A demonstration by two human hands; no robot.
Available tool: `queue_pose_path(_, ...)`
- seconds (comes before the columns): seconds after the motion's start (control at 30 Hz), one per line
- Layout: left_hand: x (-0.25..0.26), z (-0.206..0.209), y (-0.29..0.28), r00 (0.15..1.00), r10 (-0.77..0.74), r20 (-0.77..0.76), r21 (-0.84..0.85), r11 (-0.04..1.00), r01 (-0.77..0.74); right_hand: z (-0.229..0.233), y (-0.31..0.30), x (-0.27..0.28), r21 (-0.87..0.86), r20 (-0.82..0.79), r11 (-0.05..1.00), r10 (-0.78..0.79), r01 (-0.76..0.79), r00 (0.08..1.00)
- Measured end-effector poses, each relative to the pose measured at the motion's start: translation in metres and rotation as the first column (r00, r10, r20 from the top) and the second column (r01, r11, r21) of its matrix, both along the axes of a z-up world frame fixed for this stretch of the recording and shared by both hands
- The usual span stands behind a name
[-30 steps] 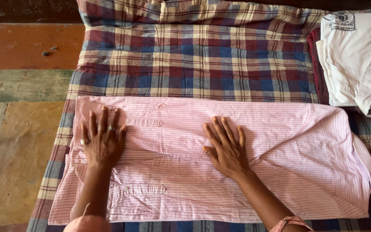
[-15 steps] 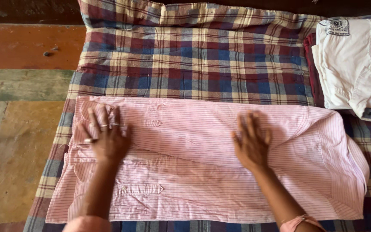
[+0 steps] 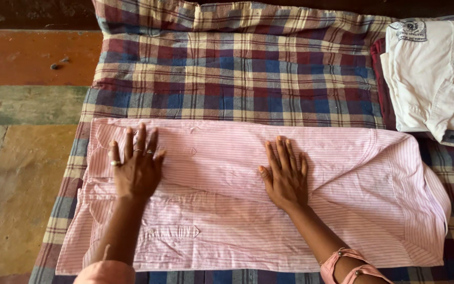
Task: The person lays out a button-down shirt on a flat surface, smooths the fabric by hand, and folds it into a compact rectangular shape.
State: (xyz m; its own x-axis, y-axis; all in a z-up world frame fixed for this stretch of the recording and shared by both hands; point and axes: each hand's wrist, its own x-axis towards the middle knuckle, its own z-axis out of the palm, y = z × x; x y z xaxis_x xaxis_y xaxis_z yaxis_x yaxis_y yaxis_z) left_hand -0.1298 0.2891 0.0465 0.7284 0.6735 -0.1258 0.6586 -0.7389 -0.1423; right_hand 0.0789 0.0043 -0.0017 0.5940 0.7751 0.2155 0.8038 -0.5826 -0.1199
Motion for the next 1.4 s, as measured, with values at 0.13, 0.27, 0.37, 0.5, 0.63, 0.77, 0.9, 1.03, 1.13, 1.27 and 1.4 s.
queue_pose_path(0.13,0.046,0.007,-0.045,0.878,-0.346,-0.330,-0.186,0.936,0.298,0.003,0.002,-0.004,0.002,0.006,1.000,-0.006,0.006,1.000)
queue_pose_path(0.27,0.094,-0.007,-0.078,0.771,-0.629,0.099,-0.258,0.732,0.631,0.009,0.003,-0.004,-0.017,0.004,1.000,-0.004,0.005,1.000)
queue_pose_path(0.37,0.100,-0.023,-0.075,0.782,-0.614,0.108,-0.181,0.761,0.623,0.012,0.003,-0.006,0.014,0.010,1.000,0.002,-0.002,1.000)
queue_pose_path(0.5,0.071,-0.031,-0.021,0.957,-0.289,-0.024,-0.176,0.944,0.281,0.011,0.003,-0.006,0.008,0.025,1.000,-0.001,0.001,1.000)
queue_pose_path(0.63,0.056,-0.033,-0.014,0.991,-0.010,0.134,0.041,0.999,0.004,0.008,0.003,-0.006,0.013,0.016,1.000,0.001,-0.001,1.000)
queue_pose_path(0.77,0.045,-0.035,-0.048,0.982,-0.140,0.128,-0.070,0.986,0.150,0.006,0.004,-0.003,0.005,0.021,1.000,0.001,-0.002,1.000)
queue_pose_path(0.9,0.019,-0.041,-0.065,0.923,-0.346,0.171,-0.182,0.909,0.374,0.003,0.002,-0.002,0.027,0.026,1.000,0.016,-0.017,1.000)
queue_pose_path(1.03,-0.009,-0.039,-0.043,0.959,-0.211,0.190,-0.075,0.971,0.228,0.001,0.001,0.001,0.027,0.020,0.999,0.023,-0.024,1.000)
queue_pose_path(1.13,-0.047,-0.028,-0.041,0.915,-0.142,0.378,0.057,0.990,0.130,0.003,0.004,-0.001,-0.007,0.049,1.000,0.014,-0.014,0.999)
queue_pose_path(1.27,-0.097,-0.012,-0.040,0.997,-0.059,-0.044,0.149,0.987,0.065,0.008,0.017,-0.025,-0.032,0.158,0.997,0.075,-0.070,0.985)
queue_pose_path(1.4,-0.145,-0.024,-0.050,0.951,0.188,0.245,0.074,0.974,-0.212,0.006,0.021,-0.074,0.083,-0.024,0.980,0.185,-0.182,0.983)
